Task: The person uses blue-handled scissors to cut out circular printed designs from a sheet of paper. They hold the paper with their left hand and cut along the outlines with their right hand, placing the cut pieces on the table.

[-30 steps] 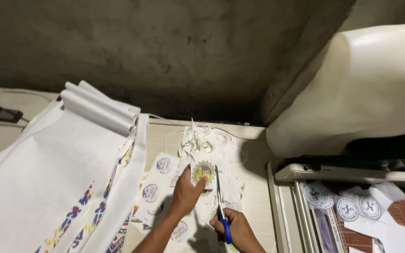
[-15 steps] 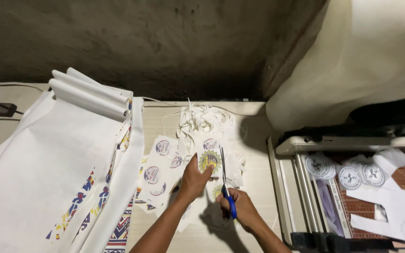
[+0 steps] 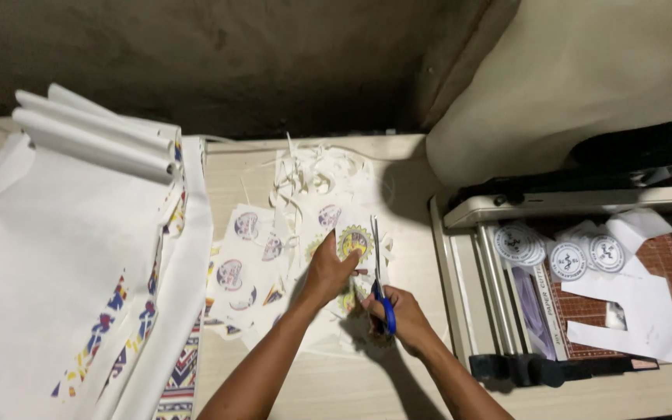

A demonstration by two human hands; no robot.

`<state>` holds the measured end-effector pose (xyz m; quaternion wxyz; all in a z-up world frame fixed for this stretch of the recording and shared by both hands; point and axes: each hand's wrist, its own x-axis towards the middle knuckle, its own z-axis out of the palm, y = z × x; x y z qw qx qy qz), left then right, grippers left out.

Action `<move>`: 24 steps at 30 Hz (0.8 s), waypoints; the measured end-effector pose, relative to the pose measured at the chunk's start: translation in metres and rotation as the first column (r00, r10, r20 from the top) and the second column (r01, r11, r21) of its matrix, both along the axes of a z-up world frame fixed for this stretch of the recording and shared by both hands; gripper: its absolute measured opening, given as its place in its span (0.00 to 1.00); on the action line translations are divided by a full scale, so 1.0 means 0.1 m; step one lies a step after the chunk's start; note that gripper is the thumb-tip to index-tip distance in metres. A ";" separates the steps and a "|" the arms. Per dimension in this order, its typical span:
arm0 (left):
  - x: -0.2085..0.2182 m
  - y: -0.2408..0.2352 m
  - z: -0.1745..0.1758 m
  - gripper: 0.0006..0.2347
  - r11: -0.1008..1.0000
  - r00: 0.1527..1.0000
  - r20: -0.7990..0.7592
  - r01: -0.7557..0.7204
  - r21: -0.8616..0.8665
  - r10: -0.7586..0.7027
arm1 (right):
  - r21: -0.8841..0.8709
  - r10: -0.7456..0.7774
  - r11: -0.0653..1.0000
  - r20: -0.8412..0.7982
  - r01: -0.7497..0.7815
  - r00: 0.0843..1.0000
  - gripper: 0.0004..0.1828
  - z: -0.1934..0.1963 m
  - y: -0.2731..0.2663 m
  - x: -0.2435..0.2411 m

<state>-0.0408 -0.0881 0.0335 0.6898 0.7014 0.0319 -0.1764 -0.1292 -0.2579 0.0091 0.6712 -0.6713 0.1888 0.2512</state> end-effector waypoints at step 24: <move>-0.18 0.01 -0.45 0.26 0.991 0.983 -0.181 0.052 0.124 -0.029 | 0.150 -0.169 0.970 -0.139 0.189 0.976 0.09 -0.41 -0.14 -0.19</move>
